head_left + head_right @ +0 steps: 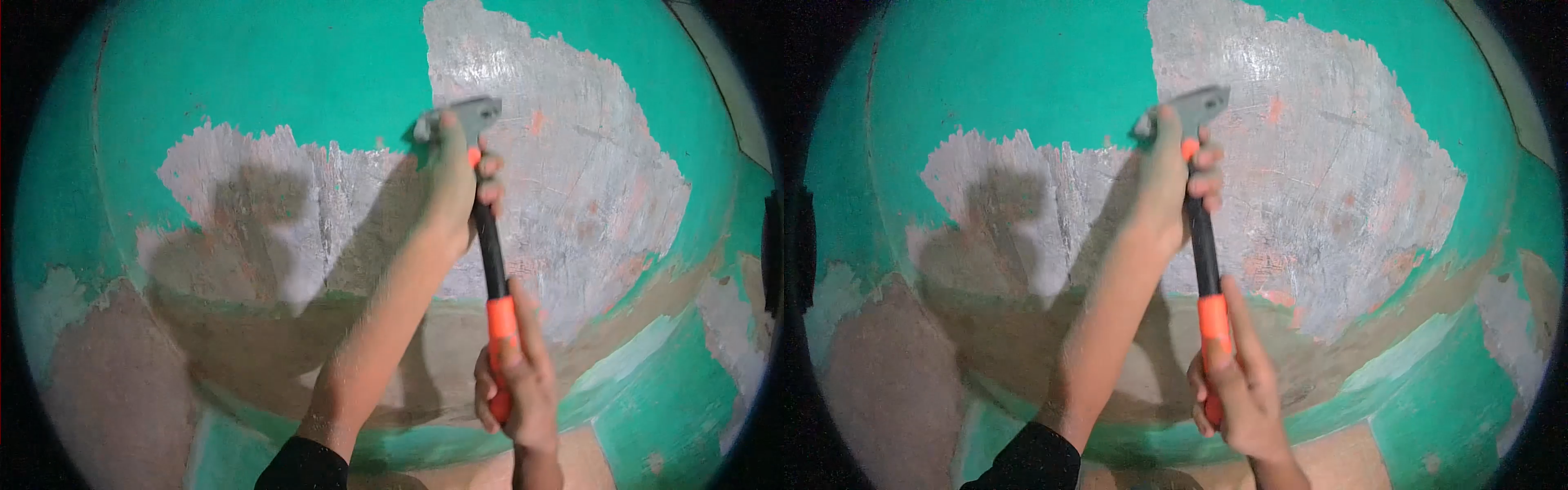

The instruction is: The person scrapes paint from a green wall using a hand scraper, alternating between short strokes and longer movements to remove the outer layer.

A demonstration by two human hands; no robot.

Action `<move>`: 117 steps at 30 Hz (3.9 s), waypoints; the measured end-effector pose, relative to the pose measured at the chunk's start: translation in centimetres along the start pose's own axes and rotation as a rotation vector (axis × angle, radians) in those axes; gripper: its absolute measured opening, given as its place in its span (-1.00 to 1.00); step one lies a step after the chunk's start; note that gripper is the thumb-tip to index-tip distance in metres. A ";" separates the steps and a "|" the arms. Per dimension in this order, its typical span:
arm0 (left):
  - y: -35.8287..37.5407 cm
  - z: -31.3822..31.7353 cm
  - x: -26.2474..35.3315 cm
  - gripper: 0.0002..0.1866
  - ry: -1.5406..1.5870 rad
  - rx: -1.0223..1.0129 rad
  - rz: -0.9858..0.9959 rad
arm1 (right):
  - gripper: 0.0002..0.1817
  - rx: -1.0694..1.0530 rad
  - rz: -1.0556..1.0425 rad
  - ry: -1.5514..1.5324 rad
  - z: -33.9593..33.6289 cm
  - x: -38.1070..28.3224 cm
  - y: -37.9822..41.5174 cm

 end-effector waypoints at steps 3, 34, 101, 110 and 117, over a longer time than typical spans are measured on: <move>2.1 -3.4 -3.6 -0.43 0.005 0.015 -0.074 | -0.32 0.016 0.068 -0.030 -1.3 5.5 1.7; 3.9 -5.1 -5.2 -0.46 0.060 -0.138 -0.201 | -0.41 0.256 -0.333 0.264 1.4 6.4 5.8; 1.6 -2.6 -2.6 -0.46 0.045 -0.181 -0.060 | -0.37 0.092 -0.511 0.396 2.6 2.8 3.1; 2.4 -2.5 -4.0 -0.47 0.077 -0.136 -0.128 | -0.39 0.071 -0.459 0.353 1.8 0.9 3.9; 2.4 -2.6 -3.9 -0.48 0.110 -0.167 -0.123 | -0.32 0.119 -0.364 0.363 1.3 3.2 4.0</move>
Point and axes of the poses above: each hand's wrist, its own y-axis away from the middle knuckle, its own z-axis out of the palm, x = y × z, the point moved 9 cm from there along -y, towards the middle knuckle, and after that the axes turned 11 degrees about x, right-handed, at the moved point
